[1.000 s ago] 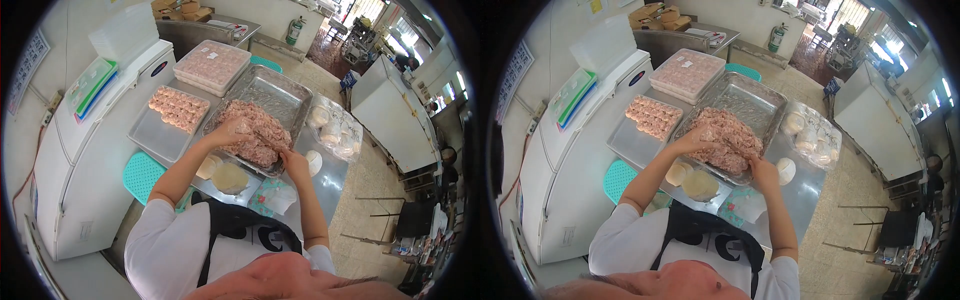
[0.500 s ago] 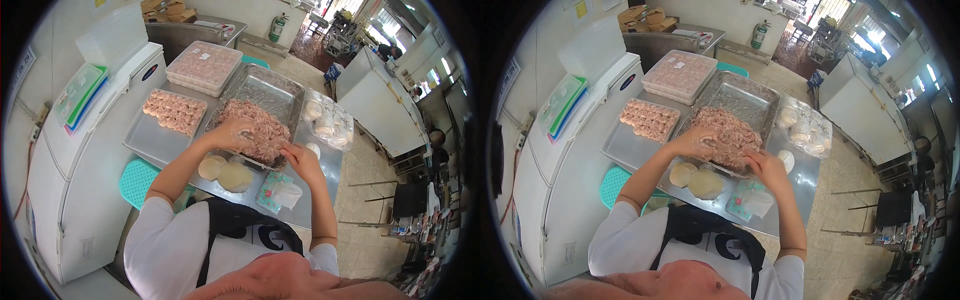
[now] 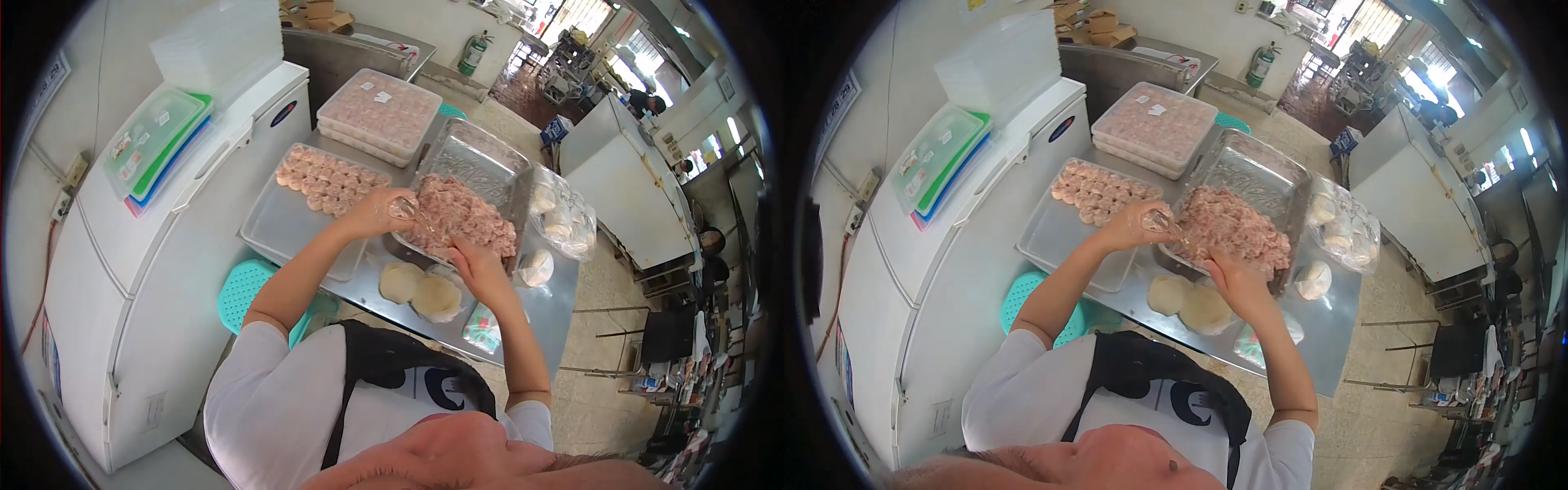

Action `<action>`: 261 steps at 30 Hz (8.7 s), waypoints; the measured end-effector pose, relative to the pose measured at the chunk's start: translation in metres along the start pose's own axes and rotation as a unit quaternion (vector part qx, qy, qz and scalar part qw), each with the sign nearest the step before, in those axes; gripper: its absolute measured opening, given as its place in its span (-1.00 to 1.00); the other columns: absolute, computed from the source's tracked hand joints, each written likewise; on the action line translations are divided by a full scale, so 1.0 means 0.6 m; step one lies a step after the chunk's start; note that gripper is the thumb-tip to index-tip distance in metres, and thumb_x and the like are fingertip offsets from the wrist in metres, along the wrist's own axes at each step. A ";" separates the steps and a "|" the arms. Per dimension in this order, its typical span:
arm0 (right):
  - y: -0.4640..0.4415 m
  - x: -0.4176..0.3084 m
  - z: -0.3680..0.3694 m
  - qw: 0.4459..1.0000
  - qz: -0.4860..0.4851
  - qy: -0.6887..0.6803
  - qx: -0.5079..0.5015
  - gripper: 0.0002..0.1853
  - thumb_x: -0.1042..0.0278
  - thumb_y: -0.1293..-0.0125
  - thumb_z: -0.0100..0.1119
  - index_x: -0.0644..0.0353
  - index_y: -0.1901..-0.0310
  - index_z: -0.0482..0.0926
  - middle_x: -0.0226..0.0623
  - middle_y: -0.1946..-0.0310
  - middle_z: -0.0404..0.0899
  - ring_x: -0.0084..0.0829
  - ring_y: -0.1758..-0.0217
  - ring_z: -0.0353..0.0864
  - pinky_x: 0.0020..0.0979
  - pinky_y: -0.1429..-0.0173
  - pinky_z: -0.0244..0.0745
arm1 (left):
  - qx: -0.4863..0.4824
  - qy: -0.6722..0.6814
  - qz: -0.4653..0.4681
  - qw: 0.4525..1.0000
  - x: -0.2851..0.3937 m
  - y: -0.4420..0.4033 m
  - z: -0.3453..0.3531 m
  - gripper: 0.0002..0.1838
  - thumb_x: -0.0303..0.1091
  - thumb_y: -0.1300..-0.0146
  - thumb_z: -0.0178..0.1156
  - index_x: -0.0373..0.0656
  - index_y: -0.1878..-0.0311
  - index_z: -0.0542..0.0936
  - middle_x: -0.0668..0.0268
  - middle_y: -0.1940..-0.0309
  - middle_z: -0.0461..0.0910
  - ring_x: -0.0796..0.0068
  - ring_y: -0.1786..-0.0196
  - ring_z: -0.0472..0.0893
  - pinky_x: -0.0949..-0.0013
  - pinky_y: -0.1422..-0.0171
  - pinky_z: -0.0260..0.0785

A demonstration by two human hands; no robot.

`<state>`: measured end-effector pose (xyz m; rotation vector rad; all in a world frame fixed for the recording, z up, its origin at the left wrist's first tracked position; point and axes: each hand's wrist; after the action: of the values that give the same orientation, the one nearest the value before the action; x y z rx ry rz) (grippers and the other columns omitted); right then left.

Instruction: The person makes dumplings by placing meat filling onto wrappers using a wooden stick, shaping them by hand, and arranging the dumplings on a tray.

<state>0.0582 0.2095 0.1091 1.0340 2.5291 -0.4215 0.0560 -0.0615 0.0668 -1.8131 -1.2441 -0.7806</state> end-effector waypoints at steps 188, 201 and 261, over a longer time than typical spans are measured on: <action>0.104 0.282 -0.061 0.971 -0.040 -0.232 0.038 -0.68 0.30 -0.33 0.18 0.22 -0.07 0.58 -0.11 0.34 0.56 -0.19 0.31 0.57 -0.30 0.19 0.44 | -0.099 0.074 0.000 0.992 0.063 -0.129 0.228 -0.51 -0.32 -0.01 0.38 -0.12 -0.07 0.57 0.18 -0.03 0.60 0.28 -0.12 0.56 0.30 -0.24 0.36; 0.083 0.260 -0.074 0.995 0.009 -0.020 0.097 -0.74 0.18 -0.35 0.12 0.11 0.05 0.62 -0.13 0.36 0.57 -0.08 0.30 0.60 -0.16 0.24 0.48 | 0.008 -0.022 -0.074 0.997 0.075 -0.107 0.191 -0.44 -0.12 -0.10 0.41 -0.19 -0.10 0.48 0.09 -0.07 0.55 0.23 -0.16 0.52 0.24 -0.26 0.30; 0.018 0.062 -0.052 0.990 0.028 -0.091 0.103 -0.74 0.32 -0.28 0.25 0.30 0.09 0.62 -0.12 0.32 0.60 -0.19 0.29 0.61 -0.35 0.19 0.47 | -0.008 0.100 -0.016 0.995 -0.034 0.017 -0.029 -0.51 -0.16 0.05 0.50 -0.20 0.09 0.59 0.27 0.35 0.60 0.46 0.25 0.56 0.37 0.10 0.42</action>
<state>0.0344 0.2522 0.1183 1.0838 2.3262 -0.7387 0.0579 -0.0882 0.0560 -1.6859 -1.1411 -0.9681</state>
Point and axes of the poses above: each hand's wrist, its own y-axis away from the middle knuckle, its own z-axis out of the palm, x = y × z
